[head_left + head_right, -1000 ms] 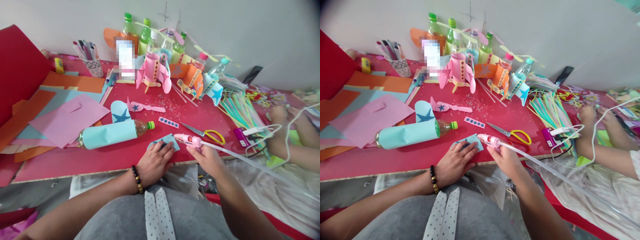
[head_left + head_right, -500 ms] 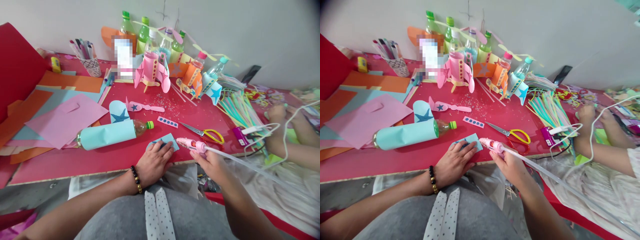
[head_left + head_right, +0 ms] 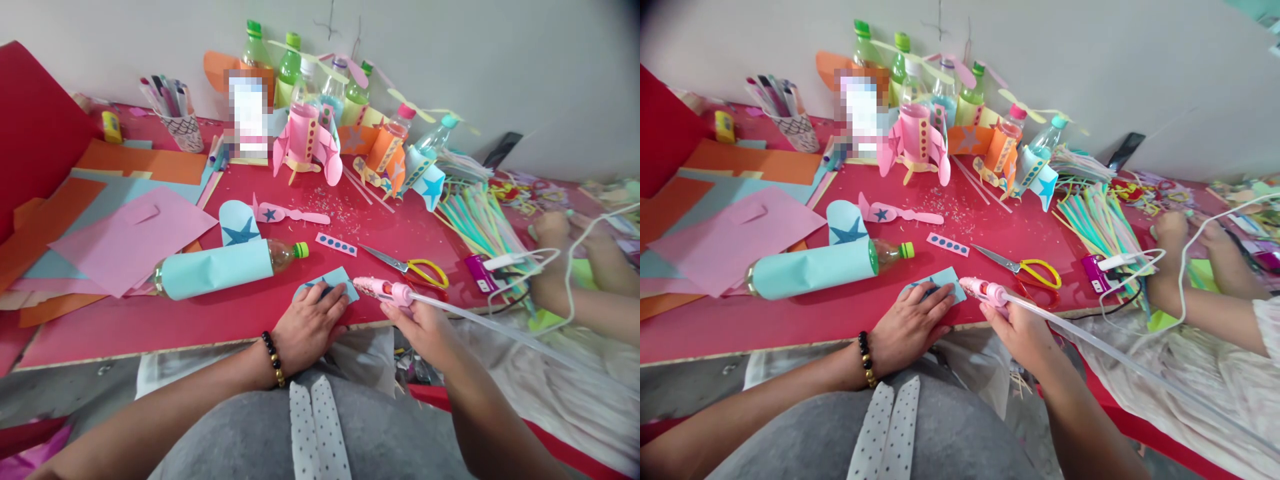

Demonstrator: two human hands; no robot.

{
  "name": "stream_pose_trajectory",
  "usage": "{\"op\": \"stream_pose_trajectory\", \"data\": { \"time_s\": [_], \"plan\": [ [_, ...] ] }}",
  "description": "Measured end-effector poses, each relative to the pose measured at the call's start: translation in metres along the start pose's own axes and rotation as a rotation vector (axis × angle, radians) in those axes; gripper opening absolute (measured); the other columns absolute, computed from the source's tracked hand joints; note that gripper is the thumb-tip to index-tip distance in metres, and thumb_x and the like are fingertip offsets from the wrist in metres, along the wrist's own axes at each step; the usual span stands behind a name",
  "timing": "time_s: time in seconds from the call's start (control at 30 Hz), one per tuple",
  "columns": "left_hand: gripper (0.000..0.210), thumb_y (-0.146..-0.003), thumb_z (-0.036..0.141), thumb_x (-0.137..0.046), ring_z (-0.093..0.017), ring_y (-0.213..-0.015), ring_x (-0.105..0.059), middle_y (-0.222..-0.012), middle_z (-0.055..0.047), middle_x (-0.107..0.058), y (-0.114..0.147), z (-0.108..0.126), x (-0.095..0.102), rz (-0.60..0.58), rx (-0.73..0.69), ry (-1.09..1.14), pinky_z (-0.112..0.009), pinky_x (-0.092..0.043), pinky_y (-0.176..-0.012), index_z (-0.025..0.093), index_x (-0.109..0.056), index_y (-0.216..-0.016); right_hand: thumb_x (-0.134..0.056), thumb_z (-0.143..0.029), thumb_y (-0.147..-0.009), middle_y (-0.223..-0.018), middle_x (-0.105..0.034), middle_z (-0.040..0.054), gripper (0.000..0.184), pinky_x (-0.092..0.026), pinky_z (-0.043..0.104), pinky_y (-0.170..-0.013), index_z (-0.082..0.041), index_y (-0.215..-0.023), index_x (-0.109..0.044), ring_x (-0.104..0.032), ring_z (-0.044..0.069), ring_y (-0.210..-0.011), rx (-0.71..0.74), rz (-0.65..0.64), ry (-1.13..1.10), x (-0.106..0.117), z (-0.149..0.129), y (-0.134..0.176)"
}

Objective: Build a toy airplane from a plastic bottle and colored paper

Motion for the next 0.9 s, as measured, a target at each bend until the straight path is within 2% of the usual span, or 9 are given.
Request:
{"op": "stream_pose_trajectory", "data": {
  "time_s": [0.17,0.33,0.7,0.77,0.9],
  "plan": [
    [0.046,-0.096,0.041,-0.041,-0.029,-0.127,-0.037,-0.148,-0.006,-0.043,0.0,0.0,0.0,0.0,0.001,-0.009,-0.047,-0.033,-0.103,0.019,-0.047,-0.136,-0.052,-0.035,-0.093,-0.106,-0.071,0.0072,0.029,-0.05,0.04,-0.094,-0.022,-0.114,-0.066,-0.065,0.028,-0.103,0.002,-0.007,-0.004,0.0,-0.005,0.002],
    [0.046,-0.096,0.041,-0.041,-0.03,-0.127,-0.037,-0.149,-0.004,-0.042,0.0,0.0,0.001,-0.004,-0.001,-0.006,-0.047,-0.032,-0.103,0.019,-0.046,-0.136,-0.049,-0.033,-0.094,-0.116,-0.069,0.006,0.033,-0.046,0.041,-0.1,-0.024,-0.124,-0.061,-0.061,0.028,-0.112,0.019,-0.035,0.003,0.002,-0.007,0.003],
    [0.046,-0.096,0.04,-0.042,-0.03,-0.127,-0.037,-0.149,-0.004,-0.042,0.0,0.0,0.002,-0.009,0.0,-0.008,-0.047,-0.033,-0.103,0.019,-0.047,-0.136,-0.049,-0.038,-0.093,-0.094,-0.074,0.0058,0.033,-0.052,0.04,-0.091,-0.024,-0.119,-0.065,-0.069,0.029,-0.093,-0.033,-0.049,0.087,0.007,-0.006,0.015],
    [0.046,-0.096,0.04,-0.042,-0.03,-0.127,-0.037,-0.149,-0.004,-0.042,0.0,0.0,0.001,-0.008,-0.003,-0.012,-0.047,-0.033,-0.103,0.018,-0.047,-0.136,-0.048,-0.037,-0.094,-0.099,-0.073,0.0062,0.034,-0.051,0.04,-0.093,-0.024,-0.122,-0.064,-0.068,0.028,-0.096,-0.027,-0.057,0.075,0.006,-0.007,0.016],
    [0.046,-0.096,0.041,-0.042,-0.03,-0.127,-0.036,-0.149,-0.004,-0.042,0.0,0.0,0.0,-0.002,-0.005,-0.016,-0.047,-0.033,-0.103,0.019,-0.047,-0.136,-0.046,-0.036,-0.095,-0.121,-0.066,0.007,0.04,-0.045,0.043,-0.102,-0.026,-0.133,-0.056,-0.06,0.028,-0.115,-0.015,-0.104,0.017,0.007,-0.008,0.019]
  ]
}}
Point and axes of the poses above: each hand's wrist, its own y-axis away from the middle knuckle, its own x-axis out of the back of the hand, z = x × y, the point moved 2 cm from there along -y, towards the middle knuckle
